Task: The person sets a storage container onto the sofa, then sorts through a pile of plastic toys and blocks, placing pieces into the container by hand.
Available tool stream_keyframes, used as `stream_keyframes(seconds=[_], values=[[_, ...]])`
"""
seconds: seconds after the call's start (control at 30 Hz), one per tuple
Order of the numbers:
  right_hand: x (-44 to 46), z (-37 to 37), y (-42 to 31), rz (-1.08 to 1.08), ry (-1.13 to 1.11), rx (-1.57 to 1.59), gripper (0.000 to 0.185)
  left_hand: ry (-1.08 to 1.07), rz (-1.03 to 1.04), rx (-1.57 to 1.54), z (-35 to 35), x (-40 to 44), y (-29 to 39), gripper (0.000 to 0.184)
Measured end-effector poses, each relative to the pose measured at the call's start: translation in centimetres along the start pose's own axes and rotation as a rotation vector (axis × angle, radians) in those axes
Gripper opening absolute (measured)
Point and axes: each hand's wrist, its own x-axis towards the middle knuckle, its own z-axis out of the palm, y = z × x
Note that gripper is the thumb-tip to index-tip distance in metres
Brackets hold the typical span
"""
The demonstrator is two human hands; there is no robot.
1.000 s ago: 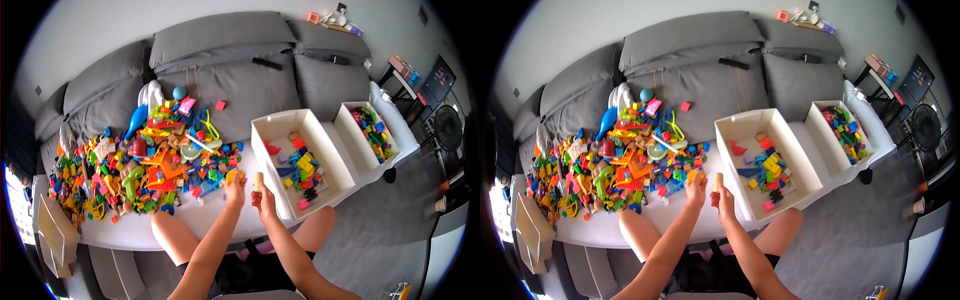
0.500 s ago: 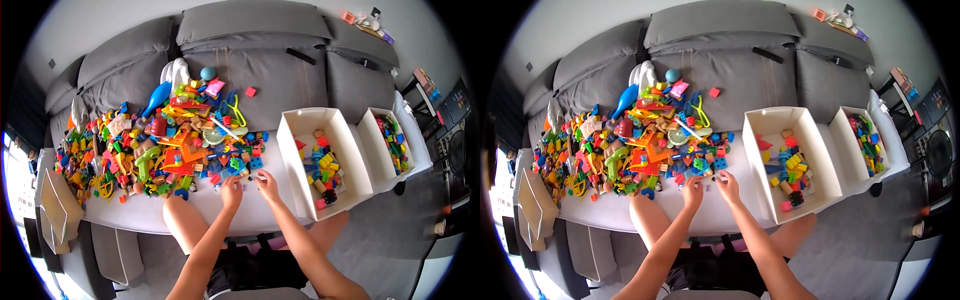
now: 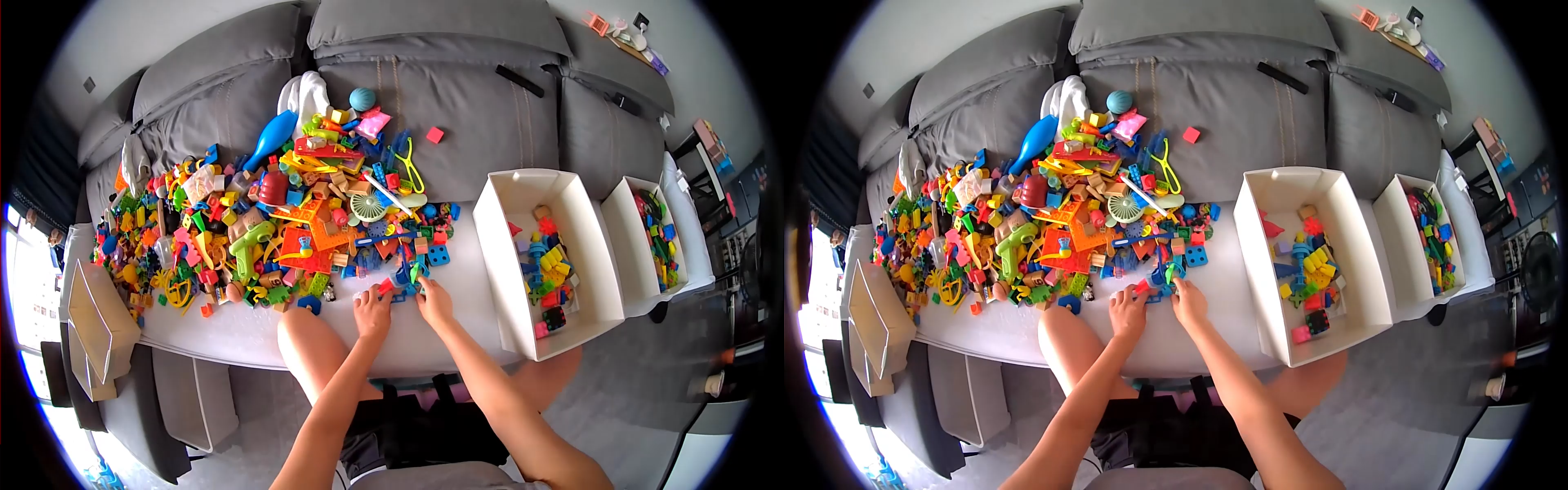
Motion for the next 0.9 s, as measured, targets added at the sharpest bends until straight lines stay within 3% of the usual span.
stream_keyframes(seconds=[0.07,0.17,0.23,0.33,0.43,0.47,0.5,0.57,0.63,0.73,0.8,0.83,0.87,0.9], values=[[-1.1,0.3,0.9,0.012,0.135,0.142,0.035,0.02,-0.041,-0.04,0.5,-0.1,0.0,0.025],[-2.2,-1.4,0.9,0.261,0.092,0.439,0.036,0.083,-0.16,-0.196,-0.3,0.0,0.5,0.018],[-2.5,-2.4,0.2,0.535,0.073,0.904,0.029,0.184,-0.248,-0.271,-0.8,0.4,1.0,0.016],[-3.2,-5.0,-0.4,0.773,0.062,1.397,0.028,0.408,-0.301,-0.215,-0.3,1.5,2.1,0.015],[-3.5,-8.3,-1.4,0.697,0.168,1.409,0.028,0.253,-0.742,-1.08,0.4,4.0,5.6,0.014],[-3.6,-9.7,-1.9,0.619,0.251,1.361,0.026,0.3,-0.592,-1.361,0.4,5.1,7.3,0.017],[-3.6,-11.7,-2.6,0.57,0.347,1.352,0.024,0.223,-0.636,-1.456,0.6,6.0,9.4,0.02],[-3.6,-14.5,-2.5,0.345,0.669,1.283,0.026,-0.179,-0.648,-1.497,-3.2,7.9,14.3,0.026],[-3.5,-17.0,-2.6,0.242,0.984,1.158,0.047,-0.438,-0.496,-1.901,-6.1,9.1,18.5,0.038],[-4.0,-17.9,-2.0,0.259,0.996,1.029,0.06,-0.523,-0.257,-1.849,-6.8,9.4,21.0,0.048],[-4.3,-17.7,-2.6,0.187,0.858,0.932,0.059,-0.35,-0.167,-1.634,-4.9,8.8,19.9,0.034],[-4.1,-16.6,-2.9,0.143,0.807,0.954,0.046,-0.247,-0.129,-1.492,-3.4,8.0,18.6,0.029],[-4.0,-14.7,-2.0,0.124,0.662,0.856,0.042,-0.07,-0.091,-1.279,-0.7,7.1,16.8,0.022],[-3.7,-12.6,-0.9,0.099,0.522,0.758,0.039,-0.05,-0.155,-1.103,-1.6,6.4,15.2,0.018]])
